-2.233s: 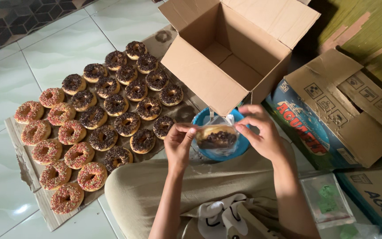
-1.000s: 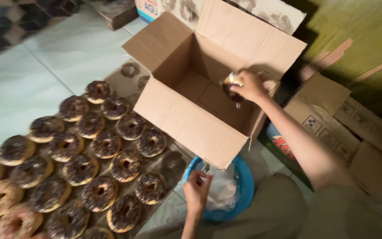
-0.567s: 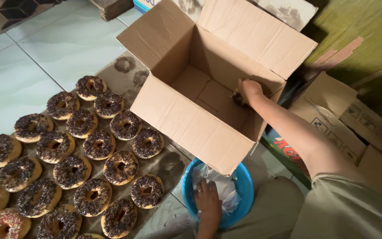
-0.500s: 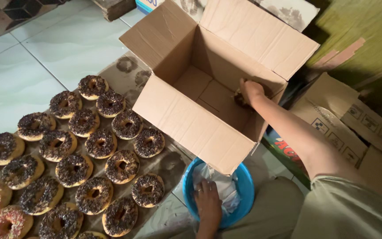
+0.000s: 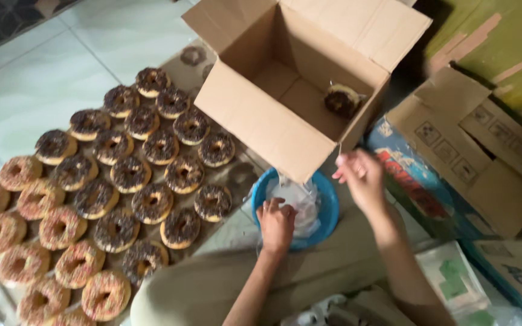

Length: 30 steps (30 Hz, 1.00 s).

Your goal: The person sits on the floor and individually places donuts into clear plastic bags, then puts the packaged donuts into a cardboard box. The donuts are arranged on a large tray nearby.

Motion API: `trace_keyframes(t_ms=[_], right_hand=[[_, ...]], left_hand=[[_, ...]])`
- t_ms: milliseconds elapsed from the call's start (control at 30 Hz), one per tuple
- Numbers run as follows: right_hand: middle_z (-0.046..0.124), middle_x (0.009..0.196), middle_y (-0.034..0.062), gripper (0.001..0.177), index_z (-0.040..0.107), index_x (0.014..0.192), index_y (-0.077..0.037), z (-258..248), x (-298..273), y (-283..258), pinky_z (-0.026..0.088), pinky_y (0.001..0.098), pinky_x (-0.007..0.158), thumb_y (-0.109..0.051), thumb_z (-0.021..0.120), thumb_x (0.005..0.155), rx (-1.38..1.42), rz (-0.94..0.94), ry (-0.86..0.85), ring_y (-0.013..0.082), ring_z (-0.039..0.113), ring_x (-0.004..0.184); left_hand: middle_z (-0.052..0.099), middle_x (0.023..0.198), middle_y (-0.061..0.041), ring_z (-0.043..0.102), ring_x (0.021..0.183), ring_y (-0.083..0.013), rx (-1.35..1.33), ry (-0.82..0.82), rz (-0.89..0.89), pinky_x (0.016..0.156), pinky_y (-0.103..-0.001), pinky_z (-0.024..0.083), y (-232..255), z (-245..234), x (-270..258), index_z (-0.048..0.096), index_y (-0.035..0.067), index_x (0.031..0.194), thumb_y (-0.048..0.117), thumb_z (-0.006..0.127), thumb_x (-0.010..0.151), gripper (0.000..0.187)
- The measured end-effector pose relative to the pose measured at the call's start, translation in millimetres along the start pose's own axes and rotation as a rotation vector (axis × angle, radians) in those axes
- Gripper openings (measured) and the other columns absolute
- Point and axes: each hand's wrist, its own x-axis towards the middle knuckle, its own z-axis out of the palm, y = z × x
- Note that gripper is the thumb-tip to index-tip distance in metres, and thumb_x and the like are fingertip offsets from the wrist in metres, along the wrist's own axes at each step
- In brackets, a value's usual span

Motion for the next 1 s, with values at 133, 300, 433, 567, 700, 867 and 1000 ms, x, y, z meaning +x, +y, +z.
trace_keyframes(t_ms=[133, 300, 433, 567, 700, 867, 1000], right_hand=[[0.068, 0.113, 0.0103, 0.047, 0.06, 0.123, 0.002, 23, -79, 44, 0.059, 0.0316, 0.073, -0.015, 0.078, 0.084, -0.204, -0.034, -0.064, 0.0177, 0.066, 0.102], [0.078, 0.095, 0.01, 0.027, 0.069, 0.11, 0.004, 42, -111, 91, 0.053, 0.0279, 0.074, -0.018, 0.074, 0.095, 0.24, 0.307, -0.281, 0.0145, 0.07, 0.087], [0.069, 0.081, 0.0041, 0.019, 0.072, 0.103, 0.0, 29, -99, 86, 0.052, 0.0269, 0.066, -0.017, 0.071, 0.096, 0.203, 0.263, -0.405, 0.0103, 0.063, 0.073], [0.071, 0.081, -0.0012, 0.014, 0.075, 0.099, -0.004, 12, -87, 54, 0.051, 0.0249, 0.067, -0.011, 0.069, 0.088, -0.129, 0.102, -0.808, 0.0057, 0.062, 0.074], [0.059, 0.076, 0.0047, 0.018, 0.076, 0.094, -0.001, -1, -77, 25, 0.044, 0.0327, 0.064, -0.013, 0.085, 0.085, -0.252, 0.238, -0.739, 0.0115, 0.051, 0.07], [0.077, 0.09, 0.0053, 0.019, 0.073, 0.099, 0.001, -28, -67, 11, 0.057, 0.0273, 0.08, -0.013, 0.077, 0.087, 0.043, 0.241, -0.661, 0.0123, 0.073, 0.083], [0.073, 0.084, 0.0078, 0.02, 0.072, 0.105, 0.004, -33, -63, 2, 0.056, 0.0289, 0.071, -0.012, 0.071, 0.094, 0.113, 0.295, -0.663, 0.0161, 0.071, 0.072]], left_hand=[[0.072, 0.104, -0.007, 0.064, 0.1, -0.0308, -0.076, 0.048, -0.132, 0.086, -0.048, 0.045, 24, -45, -12, 0.078, 0.012, 0.08, 0.022, 0.08, 0.08, 0.01], [0.073, 0.106, -0.009, 0.071, 0.102, -0.0318, -0.297, 0.061, -0.389, 0.091, -0.045, 0.056, 43, -75, -27, 0.076, 0.009, 0.097, 0.031, 0.08, 0.089, 0.024], [0.062, 0.122, -0.024, 0.063, 0.114, -0.0375, -0.428, 0.063, -0.326, 0.094, -0.047, 0.053, 46, -96, -18, 0.055, -0.006, 0.128, 0.035, 0.093, 0.068, 0.083], [0.066, 0.118, -0.025, 0.063, 0.112, -0.0313, -0.605, -0.068, -0.04, 0.092, -0.041, 0.051, 46, -108, -9, 0.037, -0.01, 0.144, 0.03, 0.094, 0.063, 0.107], [0.08, 0.093, -0.012, 0.067, 0.085, -0.0162, -0.602, -0.243, -0.191, 0.075, -0.031, 0.055, 50, -99, -5, 0.08, 0.002, 0.114, 0.022, 0.077, 0.095, 0.028], [0.077, 0.081, -0.01, 0.071, 0.076, -0.0118, -0.526, -0.016, -0.405, 0.071, -0.026, 0.055, 49, -96, -14, 0.074, 0.001, 0.102, 0.012, 0.074, 0.094, 0.015], [0.077, 0.095, -0.003, 0.071, 0.087, -0.0103, -0.94, -0.293, -0.448, 0.079, -0.026, 0.057, 51, -100, -14, 0.07, 0.001, 0.111, 0.012, 0.078, 0.089, 0.027]])
